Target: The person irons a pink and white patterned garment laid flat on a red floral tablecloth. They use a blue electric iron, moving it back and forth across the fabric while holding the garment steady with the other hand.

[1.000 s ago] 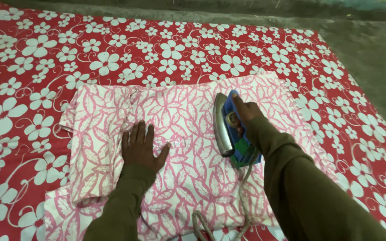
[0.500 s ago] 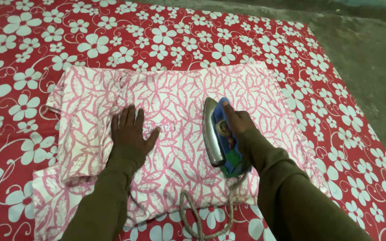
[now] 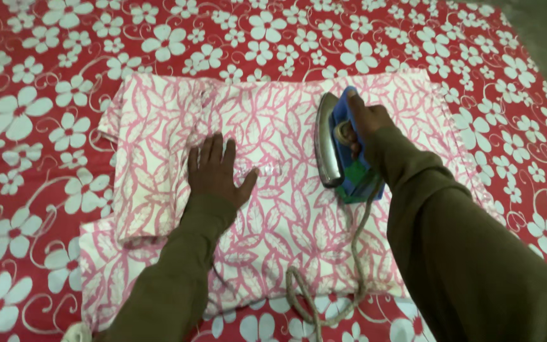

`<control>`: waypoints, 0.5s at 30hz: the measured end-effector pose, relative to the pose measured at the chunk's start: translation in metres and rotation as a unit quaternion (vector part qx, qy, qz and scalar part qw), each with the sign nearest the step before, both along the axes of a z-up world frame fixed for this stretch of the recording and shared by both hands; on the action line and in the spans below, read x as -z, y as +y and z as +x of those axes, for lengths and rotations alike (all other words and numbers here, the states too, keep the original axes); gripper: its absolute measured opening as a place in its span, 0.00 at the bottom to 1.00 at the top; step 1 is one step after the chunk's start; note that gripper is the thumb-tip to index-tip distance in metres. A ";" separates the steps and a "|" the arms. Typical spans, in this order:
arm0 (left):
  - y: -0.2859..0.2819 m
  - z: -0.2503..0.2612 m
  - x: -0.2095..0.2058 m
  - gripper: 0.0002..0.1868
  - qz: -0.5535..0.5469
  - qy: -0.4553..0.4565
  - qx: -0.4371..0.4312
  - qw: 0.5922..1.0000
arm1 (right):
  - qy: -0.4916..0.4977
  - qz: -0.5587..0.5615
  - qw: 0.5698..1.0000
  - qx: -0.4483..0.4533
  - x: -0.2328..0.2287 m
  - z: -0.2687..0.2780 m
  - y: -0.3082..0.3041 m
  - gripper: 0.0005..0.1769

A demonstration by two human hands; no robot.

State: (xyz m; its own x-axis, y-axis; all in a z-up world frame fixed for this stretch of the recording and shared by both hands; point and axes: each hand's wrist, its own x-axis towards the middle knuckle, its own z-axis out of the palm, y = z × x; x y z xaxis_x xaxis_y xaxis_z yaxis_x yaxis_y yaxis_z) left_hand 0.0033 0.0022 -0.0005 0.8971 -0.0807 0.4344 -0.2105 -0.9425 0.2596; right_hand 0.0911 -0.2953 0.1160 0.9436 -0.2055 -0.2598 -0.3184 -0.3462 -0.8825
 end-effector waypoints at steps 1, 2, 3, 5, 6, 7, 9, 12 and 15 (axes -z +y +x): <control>0.000 -0.003 0.001 0.45 -0.007 -0.004 0.007 1.000 | -0.006 0.001 1.000 -0.007 0.001 -0.002 -0.002 0.41; 0.001 -0.004 0.001 0.44 -0.015 -0.009 0.014 1.000 | -0.012 0.001 1.000 -0.014 0.001 -0.003 -0.002 0.41; 0.001 -0.005 0.001 0.44 -0.022 -0.014 0.020 0.999 | -0.004 -0.001 1.000 -0.017 0.002 -0.006 -0.003 0.41; 0.003 -0.002 -0.001 0.44 -0.018 0.001 0.013 1.000 | 0.003 0.002 1.000 -0.022 0.003 -0.012 -0.001 0.41; 0.002 -0.003 -0.001 0.44 -0.017 0.010 0.010 1.000 | 0.010 0.005 1.000 -0.018 0.004 -0.018 0.001 0.41; 0.003 -0.005 -0.002 0.44 -0.018 0.014 0.010 1.000 | 0.017 0.008 1.000 -0.014 0.006 -0.026 0.004 0.41; 0.001 -0.004 -0.005 0.44 -0.022 0.013 0.011 1.000 | 0.026 0.008 1.000 -0.009 0.002 -0.038 0.007 0.40; 0.001 -0.009 -0.007 0.44 -0.030 0.003 0.013 0.999 | 0.045 0.008 0.999 -0.007 0.000 -0.068 0.015 0.41; -0.001 -0.008 -0.008 0.44 -0.037 0.022 0.010 0.999 | 0.050 0.013 0.999 -0.008 -0.007 -0.083 0.019 0.40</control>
